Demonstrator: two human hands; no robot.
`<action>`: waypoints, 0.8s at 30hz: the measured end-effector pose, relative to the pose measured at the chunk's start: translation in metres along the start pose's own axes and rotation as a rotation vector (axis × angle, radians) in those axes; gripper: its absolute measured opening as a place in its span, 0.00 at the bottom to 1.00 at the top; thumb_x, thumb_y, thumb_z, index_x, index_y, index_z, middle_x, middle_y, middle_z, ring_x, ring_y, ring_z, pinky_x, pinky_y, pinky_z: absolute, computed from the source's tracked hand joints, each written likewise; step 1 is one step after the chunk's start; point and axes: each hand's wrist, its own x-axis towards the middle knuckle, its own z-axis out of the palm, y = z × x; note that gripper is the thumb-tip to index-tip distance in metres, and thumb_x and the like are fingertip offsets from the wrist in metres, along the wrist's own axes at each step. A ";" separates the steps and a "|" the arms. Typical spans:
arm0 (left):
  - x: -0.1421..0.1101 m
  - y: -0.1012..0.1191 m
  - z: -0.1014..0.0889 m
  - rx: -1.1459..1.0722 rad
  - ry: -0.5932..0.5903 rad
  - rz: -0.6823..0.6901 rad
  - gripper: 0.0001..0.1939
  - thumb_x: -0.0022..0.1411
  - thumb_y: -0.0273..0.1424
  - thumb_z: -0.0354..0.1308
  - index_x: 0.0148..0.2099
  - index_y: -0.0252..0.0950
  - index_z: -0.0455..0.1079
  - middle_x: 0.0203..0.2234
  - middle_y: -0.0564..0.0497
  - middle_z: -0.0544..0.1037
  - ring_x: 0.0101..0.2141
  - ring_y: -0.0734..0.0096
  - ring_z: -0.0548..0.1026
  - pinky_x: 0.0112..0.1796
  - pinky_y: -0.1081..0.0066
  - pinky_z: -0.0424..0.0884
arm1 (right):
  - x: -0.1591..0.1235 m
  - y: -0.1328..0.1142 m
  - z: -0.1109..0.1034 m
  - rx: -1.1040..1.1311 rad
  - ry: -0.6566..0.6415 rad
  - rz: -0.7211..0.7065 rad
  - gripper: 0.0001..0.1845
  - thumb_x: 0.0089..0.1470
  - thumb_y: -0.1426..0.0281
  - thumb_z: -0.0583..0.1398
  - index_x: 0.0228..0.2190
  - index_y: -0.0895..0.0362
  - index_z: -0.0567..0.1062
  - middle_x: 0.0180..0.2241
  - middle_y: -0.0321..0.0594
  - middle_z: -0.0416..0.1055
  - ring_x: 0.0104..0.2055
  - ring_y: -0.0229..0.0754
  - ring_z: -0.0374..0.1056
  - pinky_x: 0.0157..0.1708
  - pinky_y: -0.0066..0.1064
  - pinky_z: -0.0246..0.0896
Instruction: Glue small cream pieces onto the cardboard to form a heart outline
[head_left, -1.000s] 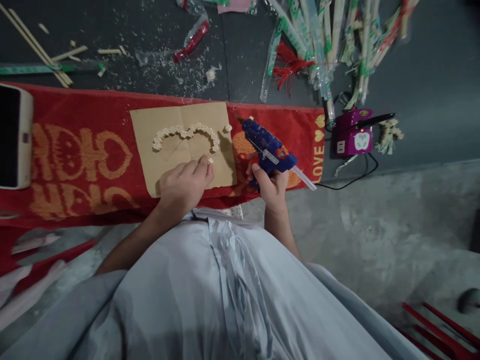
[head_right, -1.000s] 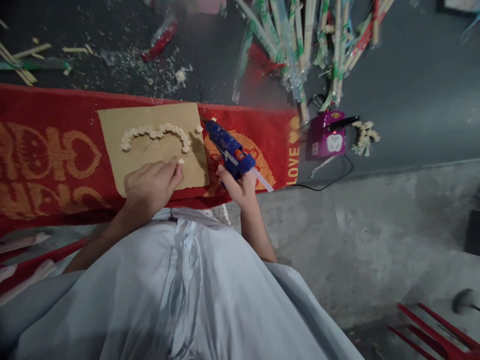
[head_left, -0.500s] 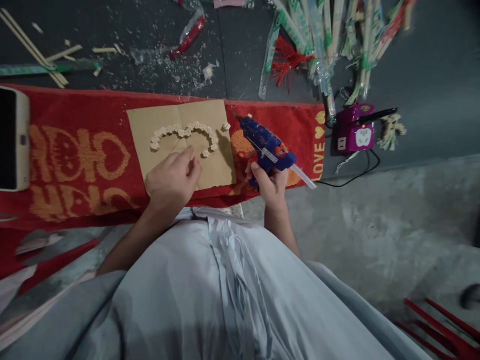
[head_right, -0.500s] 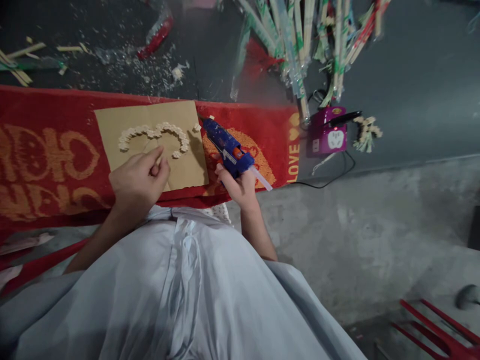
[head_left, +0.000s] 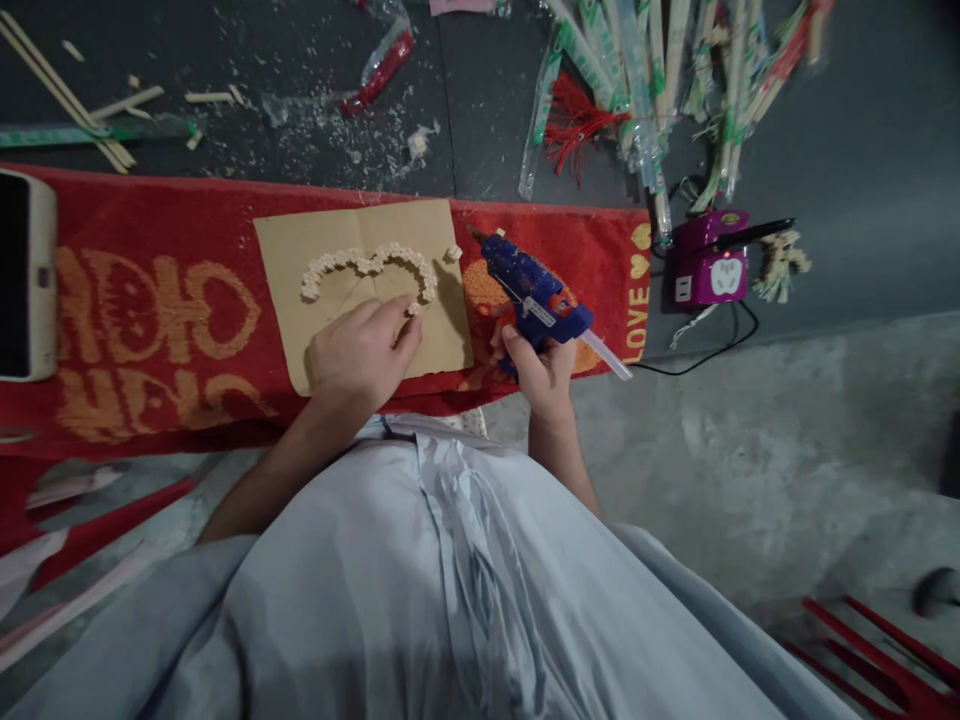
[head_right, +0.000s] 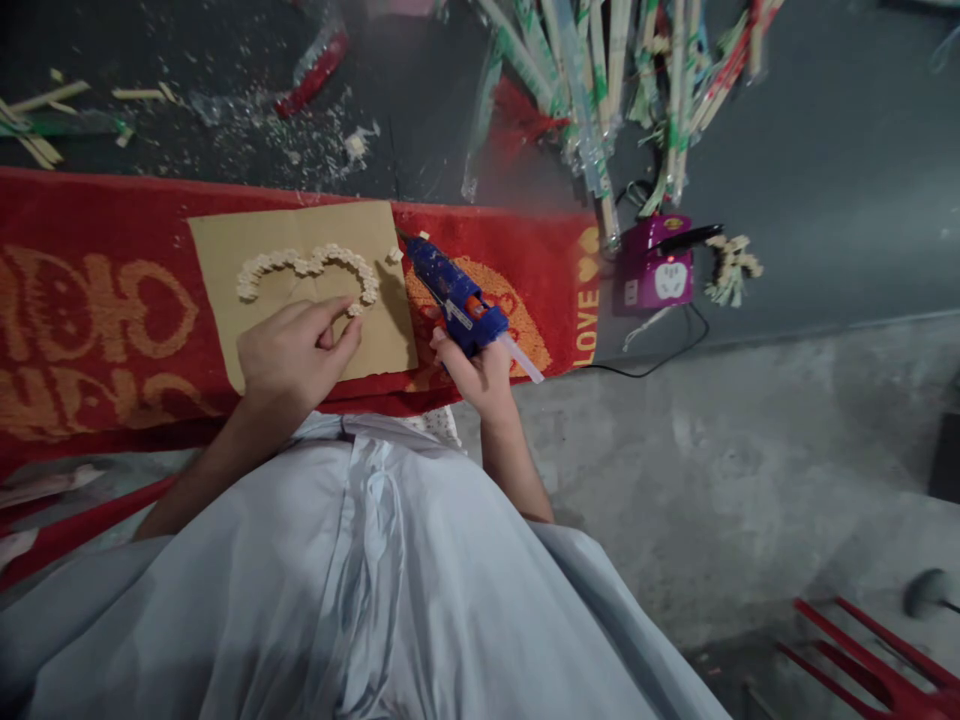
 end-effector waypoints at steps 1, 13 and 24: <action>0.000 0.000 0.000 -0.010 0.002 0.001 0.18 0.65 0.39 0.50 0.50 0.40 0.76 0.26 0.50 0.75 0.32 0.65 0.73 0.34 0.69 0.63 | 0.000 0.001 0.000 -0.002 -0.002 0.001 0.18 0.55 0.51 0.59 0.37 0.52 0.76 0.22 0.33 0.69 0.21 0.35 0.65 0.21 0.29 0.65; -0.002 -0.004 -0.001 -0.660 0.113 -0.196 0.13 0.57 0.39 0.62 0.41 0.38 0.78 0.20 0.56 0.67 0.21 0.78 0.62 0.24 0.74 0.57 | 0.000 0.000 0.000 -0.002 0.008 -0.003 0.15 0.55 0.55 0.60 0.37 0.53 0.76 0.22 0.33 0.70 0.21 0.36 0.66 0.22 0.30 0.65; -0.004 0.009 -0.038 -1.555 -0.237 -0.493 0.13 0.58 0.40 0.64 0.31 0.34 0.72 0.14 0.62 0.51 0.14 0.86 0.46 0.16 0.79 0.42 | 0.000 0.004 -0.001 -0.073 0.048 -0.020 0.12 0.53 0.58 0.61 0.29 0.53 0.74 0.20 0.32 0.70 0.21 0.37 0.67 0.22 0.30 0.62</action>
